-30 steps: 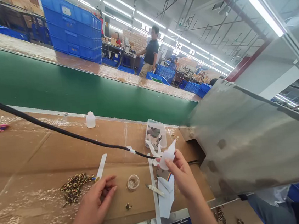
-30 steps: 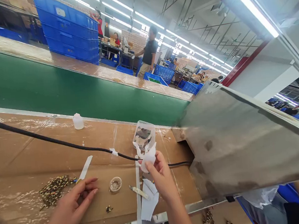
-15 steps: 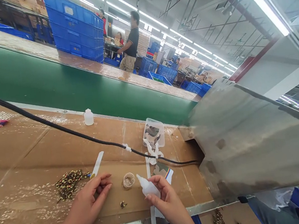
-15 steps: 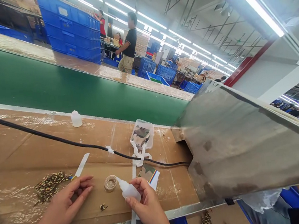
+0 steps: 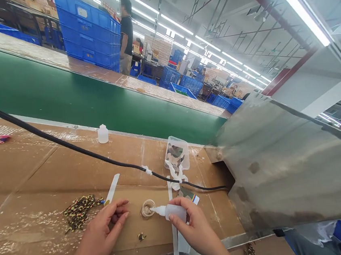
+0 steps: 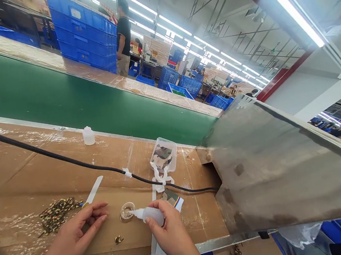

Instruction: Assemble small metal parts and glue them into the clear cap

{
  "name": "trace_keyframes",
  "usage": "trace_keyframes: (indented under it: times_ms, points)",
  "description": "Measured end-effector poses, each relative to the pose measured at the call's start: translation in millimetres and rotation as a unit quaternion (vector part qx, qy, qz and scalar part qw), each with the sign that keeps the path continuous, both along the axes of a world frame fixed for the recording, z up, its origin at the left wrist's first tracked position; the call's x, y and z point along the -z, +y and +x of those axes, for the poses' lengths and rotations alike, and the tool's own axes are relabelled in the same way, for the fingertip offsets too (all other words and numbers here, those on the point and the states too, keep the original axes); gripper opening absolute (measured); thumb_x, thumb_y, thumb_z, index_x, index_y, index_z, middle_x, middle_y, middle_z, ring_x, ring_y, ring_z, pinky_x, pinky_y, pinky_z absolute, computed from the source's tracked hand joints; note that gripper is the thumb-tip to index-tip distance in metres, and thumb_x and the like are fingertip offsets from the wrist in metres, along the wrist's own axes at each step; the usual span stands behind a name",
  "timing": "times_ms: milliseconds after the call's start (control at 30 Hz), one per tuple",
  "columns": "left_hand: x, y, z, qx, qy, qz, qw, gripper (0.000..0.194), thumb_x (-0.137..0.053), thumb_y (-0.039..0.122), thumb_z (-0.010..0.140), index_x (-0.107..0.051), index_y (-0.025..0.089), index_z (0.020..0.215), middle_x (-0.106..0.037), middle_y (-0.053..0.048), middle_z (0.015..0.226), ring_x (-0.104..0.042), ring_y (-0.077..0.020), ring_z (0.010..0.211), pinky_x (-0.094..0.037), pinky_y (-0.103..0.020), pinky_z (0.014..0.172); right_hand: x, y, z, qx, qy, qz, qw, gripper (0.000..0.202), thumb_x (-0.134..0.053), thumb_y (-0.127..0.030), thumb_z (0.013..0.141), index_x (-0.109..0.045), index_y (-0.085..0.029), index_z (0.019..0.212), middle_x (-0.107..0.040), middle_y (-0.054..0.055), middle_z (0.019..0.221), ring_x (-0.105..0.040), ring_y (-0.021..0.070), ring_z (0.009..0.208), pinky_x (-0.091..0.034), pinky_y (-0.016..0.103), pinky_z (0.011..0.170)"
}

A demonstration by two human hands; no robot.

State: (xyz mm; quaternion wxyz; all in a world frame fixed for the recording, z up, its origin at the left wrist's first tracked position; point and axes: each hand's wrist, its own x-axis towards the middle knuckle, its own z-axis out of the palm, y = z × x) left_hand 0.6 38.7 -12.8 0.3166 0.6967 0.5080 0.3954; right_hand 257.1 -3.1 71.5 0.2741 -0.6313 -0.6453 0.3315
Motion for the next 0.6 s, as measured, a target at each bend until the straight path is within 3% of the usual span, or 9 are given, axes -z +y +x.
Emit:
trace_keyframes:
  times_ms: [200,400,600]
  points:
    - [-1.5,-1,0,0.005,-0.002,-0.007,1.000,0.033,-0.052,0.042,0.088,-0.062,0.017,0.108,-0.074,-0.008,0.094,-0.071,-0.0213,0.079,-0.057,-0.029,0.070,-15.7,10,-6,-0.018,-0.061,0.045,0.997,0.026,-0.063,-0.019,0.079,-0.066,-0.026,0.104,-0.066,0.003,0.097,-0.061,0.0208,0.086,-0.044,0.027,0.069]
    - [-1.9,-2,0,-0.002,-0.020,-0.003,1.000,0.032,-0.054,0.042,0.086,-0.064,0.018,0.105,-0.075,-0.007,0.090,-0.071,-0.0213,0.075,-0.058,-0.029,0.068,-22.9,17,-12,-0.008,-0.071,0.028,0.997,0.023,-0.066,-0.019,0.075,-0.065,-0.025,0.098,-0.066,0.002,0.093,-0.059,0.0187,0.075,-0.041,0.025,0.059]
    - [-1.5,-2,0,-0.001,-0.015,-0.005,1.000,0.032,-0.053,0.042,0.087,-0.063,0.019,0.107,-0.074,-0.007,0.091,-0.071,-0.0216,0.077,-0.058,-0.029,0.069,-27.2,20,-17,-0.003,-0.070,0.032,0.997,0.018,-0.067,-0.017,0.074,-0.066,-0.023,0.090,-0.066,0.002,0.088,-0.059,0.0190,0.076,-0.041,0.025,0.060]
